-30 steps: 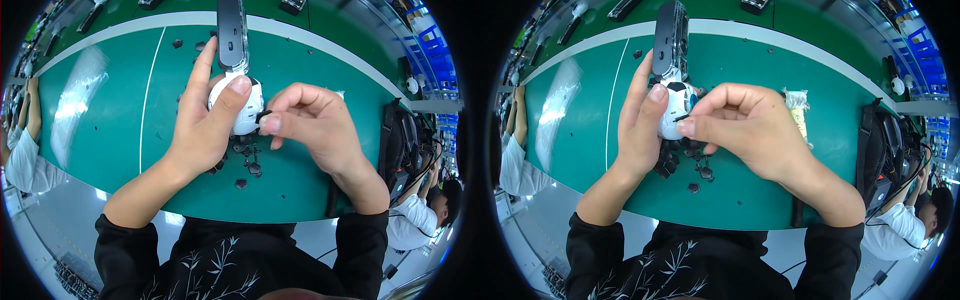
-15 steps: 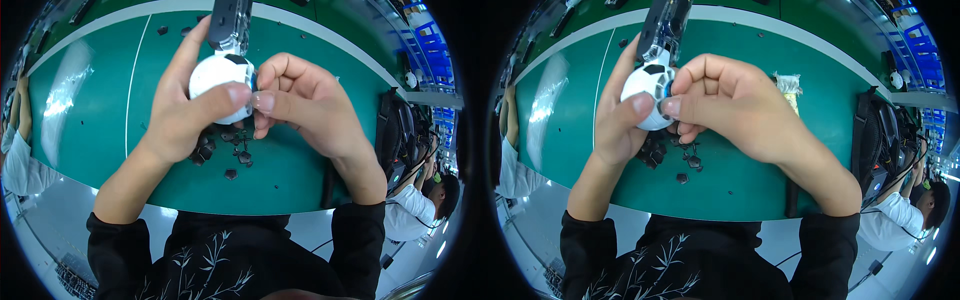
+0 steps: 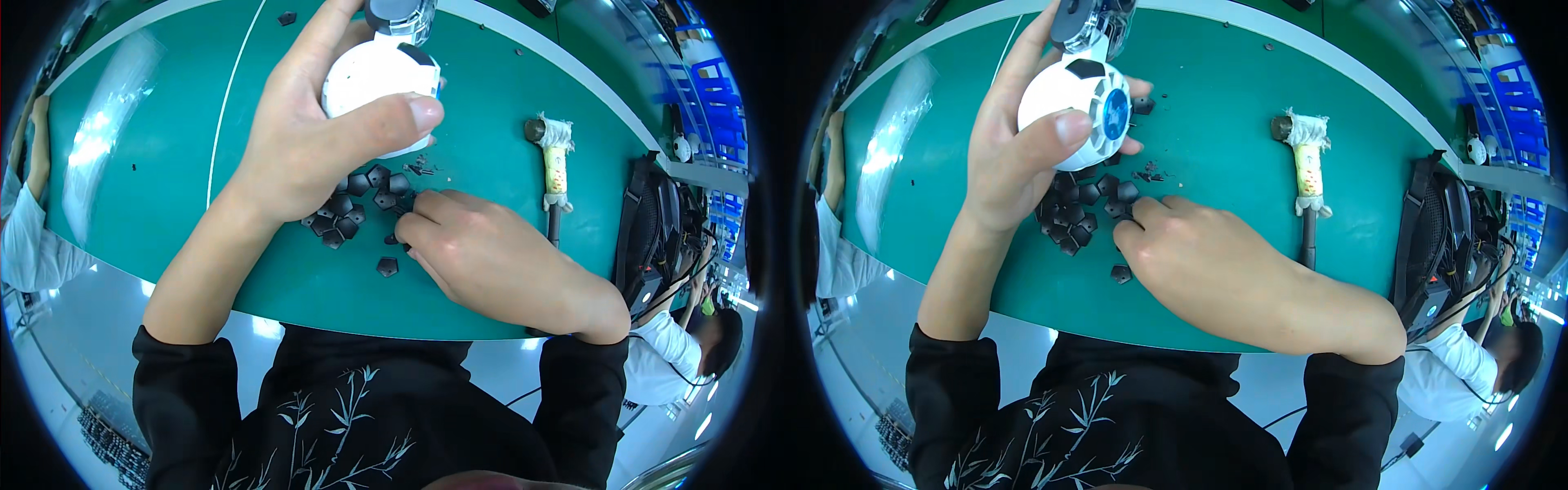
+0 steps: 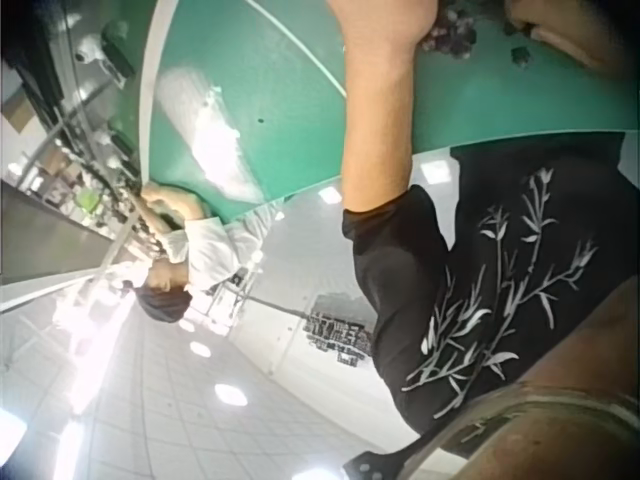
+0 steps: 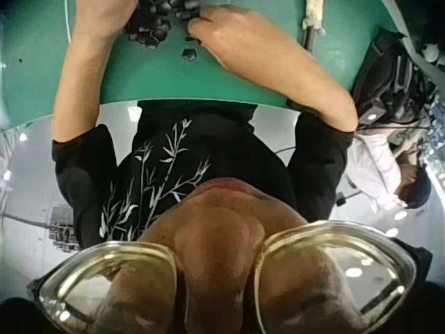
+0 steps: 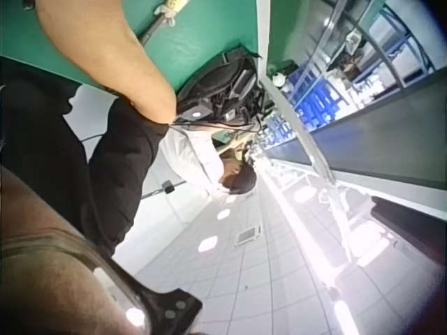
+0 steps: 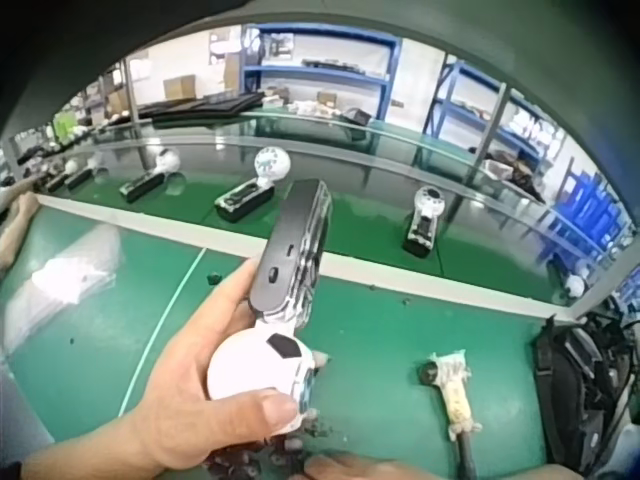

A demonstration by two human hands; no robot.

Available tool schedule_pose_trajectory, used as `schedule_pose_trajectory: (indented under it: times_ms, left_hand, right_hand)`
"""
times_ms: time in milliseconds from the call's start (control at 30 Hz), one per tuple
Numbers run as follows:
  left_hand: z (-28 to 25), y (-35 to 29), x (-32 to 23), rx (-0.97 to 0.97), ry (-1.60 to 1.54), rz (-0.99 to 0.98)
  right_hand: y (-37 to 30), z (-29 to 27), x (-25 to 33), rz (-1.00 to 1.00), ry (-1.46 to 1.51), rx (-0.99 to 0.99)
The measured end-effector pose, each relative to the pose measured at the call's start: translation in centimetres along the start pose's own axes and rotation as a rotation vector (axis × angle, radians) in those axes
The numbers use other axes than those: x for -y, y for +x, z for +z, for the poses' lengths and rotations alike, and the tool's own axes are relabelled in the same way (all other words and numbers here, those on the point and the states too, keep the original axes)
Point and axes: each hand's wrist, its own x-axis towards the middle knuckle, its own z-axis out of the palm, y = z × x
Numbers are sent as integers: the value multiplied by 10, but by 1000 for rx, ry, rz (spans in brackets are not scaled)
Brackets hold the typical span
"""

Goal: Assembling small components into a handheld electronic device housing on a production line.

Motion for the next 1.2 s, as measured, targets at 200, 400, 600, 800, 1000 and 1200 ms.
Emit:
schedule_pose_trajectory:
  times_ms: [200, 400, 600, 800, 1000, 1200]
  left_hand:
    - [7, 0, -21, 14, 128, -138]
    - [6, -1, -15, -56, 32, 8]
    - [-2, -2, -13, 60, -38, -85]
    - [-6, 1, -8, 127, 75, 28]
    - [-1, -2, -16, 139, 82, -11]
    - [5, -4, -7, 85, 225, 135]
  right_hand:
    - [-3, -5, -4, -9, 113, 41]
    - [-6, -33, -14, -274, 467, -148]
    - [-4, -49, -23, -83, 1050, -271]
    - [2, -39, -24, -54, 1310, -423]
    - [2, -40, -15, 75, 1285, -508]
    - [-6, -45, -13, -133, 610, -589]
